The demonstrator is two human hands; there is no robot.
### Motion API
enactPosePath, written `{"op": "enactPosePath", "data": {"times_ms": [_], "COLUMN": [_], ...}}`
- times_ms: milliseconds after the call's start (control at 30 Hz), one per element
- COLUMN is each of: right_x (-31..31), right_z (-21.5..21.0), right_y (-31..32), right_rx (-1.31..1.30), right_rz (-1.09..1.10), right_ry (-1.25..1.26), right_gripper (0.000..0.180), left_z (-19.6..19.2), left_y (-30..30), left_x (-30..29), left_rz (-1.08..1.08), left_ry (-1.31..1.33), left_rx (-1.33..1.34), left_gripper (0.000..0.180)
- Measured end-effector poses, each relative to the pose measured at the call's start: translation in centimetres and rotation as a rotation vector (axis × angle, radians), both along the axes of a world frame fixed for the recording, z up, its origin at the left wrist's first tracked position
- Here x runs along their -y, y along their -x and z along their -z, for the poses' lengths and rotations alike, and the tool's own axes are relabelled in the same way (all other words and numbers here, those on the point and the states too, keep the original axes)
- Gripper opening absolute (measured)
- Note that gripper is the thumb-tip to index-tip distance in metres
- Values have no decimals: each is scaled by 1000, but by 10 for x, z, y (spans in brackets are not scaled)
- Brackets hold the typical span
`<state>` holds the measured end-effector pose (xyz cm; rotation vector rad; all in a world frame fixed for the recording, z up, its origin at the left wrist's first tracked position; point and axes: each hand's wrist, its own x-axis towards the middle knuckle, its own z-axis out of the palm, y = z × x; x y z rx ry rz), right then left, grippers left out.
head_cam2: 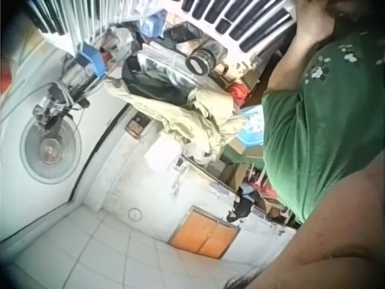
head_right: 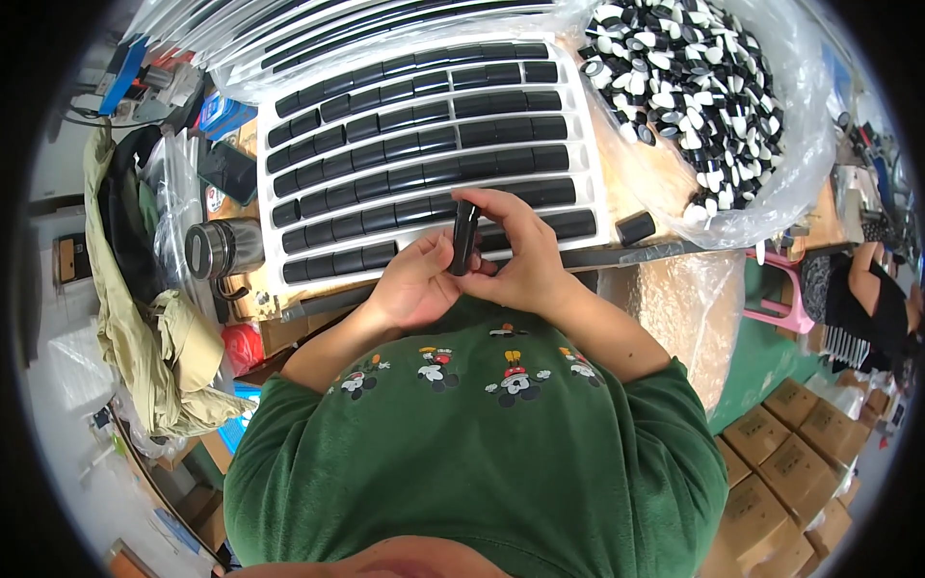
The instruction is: Assembling small black plastic components by inserting white inner pieces into outer casings.
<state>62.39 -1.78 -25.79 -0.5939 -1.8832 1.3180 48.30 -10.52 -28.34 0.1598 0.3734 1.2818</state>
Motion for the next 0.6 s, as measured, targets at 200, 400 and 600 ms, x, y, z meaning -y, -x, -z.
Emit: {"op": "enactPosePath", "data": {"times_ms": [200, 400, 600], "right_x": [-6, -28, -156], "right_z": [-11, -1, 53], "right_y": [-11, -25, -113], "right_rx": [78, 242, 832], "right_rz": [-38, 36, 779], "right_ry": [-201, -205, -758], "right_gripper": [71, 56, 39], "left_z": [-8, -1, 4], "left_y": [0, 30, 38], "left_x": [-1, 12, 11], "left_rz": [76, -119, -108], "left_ry": [40, -133, -513], "left_rx": [28, -1673, -2231], "left_gripper": [35, 33, 38]}}
